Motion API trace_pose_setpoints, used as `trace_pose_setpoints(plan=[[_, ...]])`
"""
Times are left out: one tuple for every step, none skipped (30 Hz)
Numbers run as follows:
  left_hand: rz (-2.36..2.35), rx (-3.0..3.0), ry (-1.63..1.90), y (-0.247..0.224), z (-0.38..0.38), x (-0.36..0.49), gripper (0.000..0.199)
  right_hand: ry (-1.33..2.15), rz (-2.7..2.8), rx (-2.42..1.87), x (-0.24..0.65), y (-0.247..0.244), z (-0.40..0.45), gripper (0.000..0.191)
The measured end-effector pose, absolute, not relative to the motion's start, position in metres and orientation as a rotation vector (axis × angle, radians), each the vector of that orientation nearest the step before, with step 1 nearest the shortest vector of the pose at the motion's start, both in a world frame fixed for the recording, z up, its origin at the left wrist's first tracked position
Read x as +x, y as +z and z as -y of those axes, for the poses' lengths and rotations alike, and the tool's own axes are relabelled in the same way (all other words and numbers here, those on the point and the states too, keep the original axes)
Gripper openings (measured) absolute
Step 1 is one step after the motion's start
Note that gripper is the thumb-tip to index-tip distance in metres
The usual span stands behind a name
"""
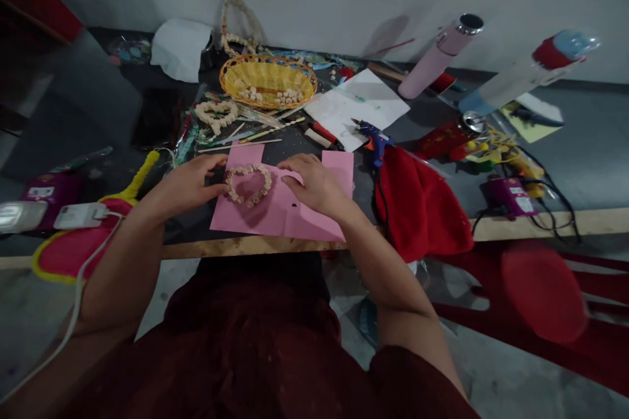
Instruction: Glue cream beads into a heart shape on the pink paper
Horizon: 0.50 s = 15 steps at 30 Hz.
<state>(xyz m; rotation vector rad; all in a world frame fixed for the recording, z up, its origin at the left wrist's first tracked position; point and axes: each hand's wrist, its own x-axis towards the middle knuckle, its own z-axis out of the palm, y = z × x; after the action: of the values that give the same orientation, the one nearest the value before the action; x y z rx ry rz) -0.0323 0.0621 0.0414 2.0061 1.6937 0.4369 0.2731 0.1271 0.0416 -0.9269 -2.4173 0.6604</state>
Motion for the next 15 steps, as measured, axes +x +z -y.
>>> trace_pose_setpoints(plan=[[-1.694,2.001,0.421,0.041,-0.063,-0.032,0.061,0.621,2.427,-0.901,0.265,0.042,-0.132,0.022],[-1.702,1.995,0.414,0.042,-0.064,-0.032,0.059,0.591,2.440,-0.872,0.256,0.041,-0.137,0.022],[-1.716,1.988,0.418,0.043,-0.065,-0.030,0.055,0.572,2.460,-0.846,0.247,0.041,-0.141,0.023],[-1.734,1.982,0.433,0.045,-0.067,-0.029,0.052,0.561,2.483,-0.822,0.239,0.039,-0.145,0.023],[-1.749,1.981,0.452,0.046,-0.069,-0.027,0.049,0.559,2.509,-0.807,0.231,0.037,-0.148,0.025],[-1.756,1.992,0.476,0.047,-0.071,-0.024,0.046,0.561,2.532,-0.807,0.224,0.035,-0.151,0.027],[-1.753,2.015,0.502,0.047,-0.073,-0.022,0.044,0.563,2.550,-0.820,0.219,0.032,-0.153,0.030],[-1.739,2.050,0.526,0.046,-0.075,-0.019,0.043,0.562,2.564,-0.845,0.214,0.030,-0.154,0.033],[-1.723,2.085,0.547,0.045,-0.077,-0.017,0.042,0.557,2.576,-0.876,0.210,0.028,-0.155,0.036],[-1.714,2.113,0.564,0.043,-0.079,-0.014,0.042,0.550,2.586,-0.903,0.208,0.025,-0.155,0.038],[-1.714,2.132,0.569,0.040,-0.080,-0.012,0.042,0.543,2.596,-0.925,0.205,0.024,-0.155,0.040],[-1.725,2.141,0.566,0.037,-0.081,-0.011,0.043,0.540,2.608,-0.941,0.204,0.022,-0.154,0.041],[-1.740,2.143,0.555,0.033,-0.082,-0.009,0.043,0.544,2.621,-0.954,0.202,0.021,-0.154,0.042],[-1.755,2.140,0.540,0.030,-0.083,-0.008,0.043,0.555,2.634,-0.964,0.201,0.021,-0.153,0.042],[-1.768,2.134,0.530,0.028,-0.083,-0.007,0.042,0.569,2.649,-0.972,0.200,0.020,-0.152,0.041]])
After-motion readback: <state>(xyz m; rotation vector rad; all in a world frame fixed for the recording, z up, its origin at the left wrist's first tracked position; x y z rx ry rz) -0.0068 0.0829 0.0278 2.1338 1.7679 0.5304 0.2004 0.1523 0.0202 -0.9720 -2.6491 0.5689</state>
